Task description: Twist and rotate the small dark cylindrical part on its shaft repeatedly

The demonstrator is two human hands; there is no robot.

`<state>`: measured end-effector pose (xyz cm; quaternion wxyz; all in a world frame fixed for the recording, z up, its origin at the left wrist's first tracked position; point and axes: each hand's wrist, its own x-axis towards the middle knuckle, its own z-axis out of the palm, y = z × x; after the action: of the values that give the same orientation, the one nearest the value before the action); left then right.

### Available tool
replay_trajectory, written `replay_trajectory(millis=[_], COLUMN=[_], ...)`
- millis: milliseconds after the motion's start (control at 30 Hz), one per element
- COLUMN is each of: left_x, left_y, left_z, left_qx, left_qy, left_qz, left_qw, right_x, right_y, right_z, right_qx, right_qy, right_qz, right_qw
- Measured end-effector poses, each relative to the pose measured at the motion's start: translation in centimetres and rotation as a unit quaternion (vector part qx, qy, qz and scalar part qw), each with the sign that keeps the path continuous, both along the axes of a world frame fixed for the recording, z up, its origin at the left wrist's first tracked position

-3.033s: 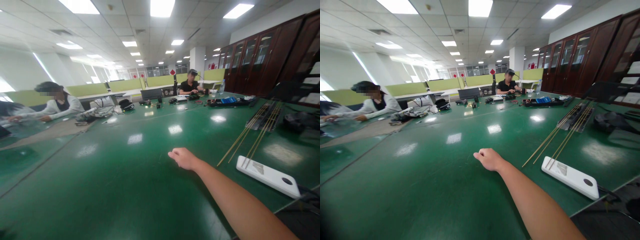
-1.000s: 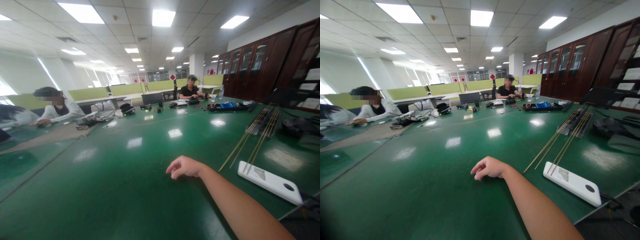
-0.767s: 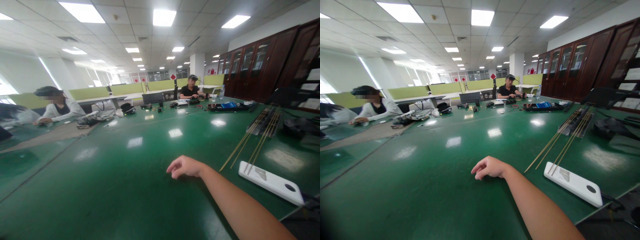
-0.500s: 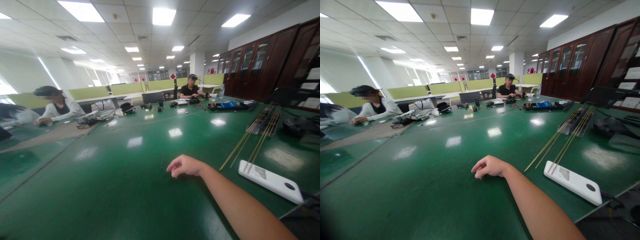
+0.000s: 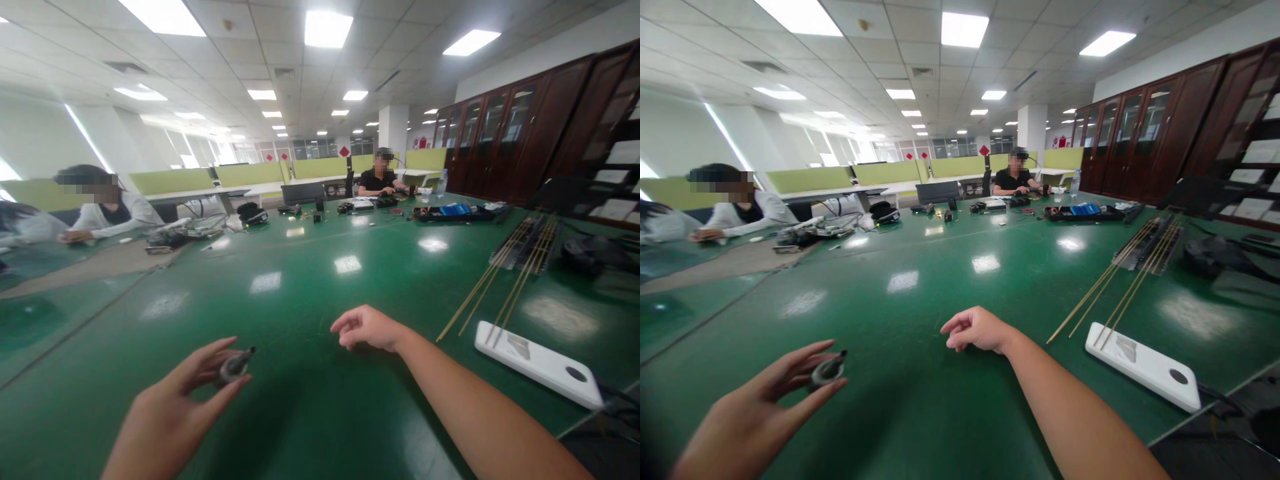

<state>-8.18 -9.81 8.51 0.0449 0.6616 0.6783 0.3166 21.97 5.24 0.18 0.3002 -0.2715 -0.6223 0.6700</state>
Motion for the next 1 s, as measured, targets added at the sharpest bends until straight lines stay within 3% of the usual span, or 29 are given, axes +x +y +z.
replay_trajectory(millis=[100, 200, 367, 467, 567, 1000], left_x=[3.9, 6.8, 7.0, 6.2, 5.8, 6.2], left_y=[4.2, 6.4, 7.2, 7.4, 7.7, 7.7], left_z=[-0.5, -1.9, -5.5, -7.0, -7.6, -7.5], left_qx=[-0.077, -0.099, -0.065, -0.045, -0.058, -0.071], left_qy=[0.01, 0.056, 0.027, -0.043, -0.093, -0.141], left_qz=[-0.117, -0.194, -0.254, -0.235, -0.221, -0.219], left_qw=[0.99, 0.974, 0.965, 0.97, 0.969, 0.963], right_x=[-0.4, -0.8, -1.4, -1.5, -1.5, -2.1], right_y=[-0.2, -0.9, -2.4, -2.8, -2.8, -3.3], right_z=[-0.2, 0.0, 0.9, 1.3, 1.4, 1.2], right_qx=[0.075, 0.218, 0.379, 0.402, 0.406, 0.439], right_qy=[-0.039, -0.125, -0.183, -0.221, -0.25, -0.238], right_qz=[-0.058, -0.091, -0.09, -0.089, -0.091, -0.092], right_qw=[0.995, 0.964, 0.903, 0.884, 0.874, 0.862])
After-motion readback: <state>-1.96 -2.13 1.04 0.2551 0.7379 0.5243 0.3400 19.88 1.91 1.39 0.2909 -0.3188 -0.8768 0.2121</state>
